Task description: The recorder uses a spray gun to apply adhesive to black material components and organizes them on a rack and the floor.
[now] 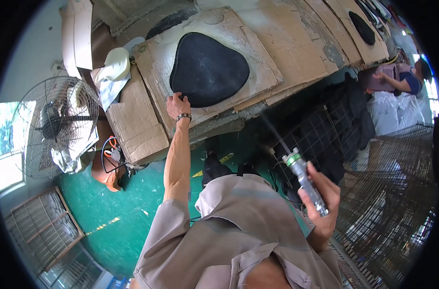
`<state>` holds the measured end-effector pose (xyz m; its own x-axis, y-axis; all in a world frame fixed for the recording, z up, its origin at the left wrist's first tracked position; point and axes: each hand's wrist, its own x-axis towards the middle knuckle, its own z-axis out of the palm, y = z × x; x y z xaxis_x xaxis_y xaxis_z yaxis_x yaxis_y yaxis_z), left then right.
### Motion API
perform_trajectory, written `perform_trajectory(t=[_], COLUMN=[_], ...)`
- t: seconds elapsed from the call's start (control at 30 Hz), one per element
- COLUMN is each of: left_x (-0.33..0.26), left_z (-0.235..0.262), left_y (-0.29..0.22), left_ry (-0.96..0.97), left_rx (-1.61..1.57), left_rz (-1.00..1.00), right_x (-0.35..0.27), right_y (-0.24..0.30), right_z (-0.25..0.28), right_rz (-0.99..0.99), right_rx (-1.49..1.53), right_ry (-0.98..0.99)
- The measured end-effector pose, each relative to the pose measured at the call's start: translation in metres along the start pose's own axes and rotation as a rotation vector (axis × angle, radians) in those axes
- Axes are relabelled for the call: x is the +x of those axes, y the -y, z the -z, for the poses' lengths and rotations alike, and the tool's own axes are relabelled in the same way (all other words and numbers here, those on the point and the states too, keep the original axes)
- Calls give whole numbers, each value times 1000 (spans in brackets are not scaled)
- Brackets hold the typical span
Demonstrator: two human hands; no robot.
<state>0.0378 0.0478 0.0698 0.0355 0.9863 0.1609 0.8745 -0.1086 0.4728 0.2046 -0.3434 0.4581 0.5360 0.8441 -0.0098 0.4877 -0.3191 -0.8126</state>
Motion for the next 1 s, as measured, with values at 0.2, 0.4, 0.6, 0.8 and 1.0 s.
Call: perform_trajectory(t=[0.2,0.4,0.6,0.8,1.0], left_x=[12,64,-2,-130,-274], left_z=[-5,-24,25,66,-3], left_y=[-25,-85,-282,-389,-415], left_ry=[-83,334,792,1167,1765], left_rx=[-154,-1887,-1788,-1743,-1576], left_rz=[-25,874,160,88,449], right_x=[-24,-64,-114,-148,-191], right_y=[-27,-55,-109,-138,-173], right_z=[17,22,21,26,27], right_rz=[-69,-158,-276,-430,-588], right_rx=[23,232,208,230,243], right_ry=[-95,-159,-295,-287,-455])
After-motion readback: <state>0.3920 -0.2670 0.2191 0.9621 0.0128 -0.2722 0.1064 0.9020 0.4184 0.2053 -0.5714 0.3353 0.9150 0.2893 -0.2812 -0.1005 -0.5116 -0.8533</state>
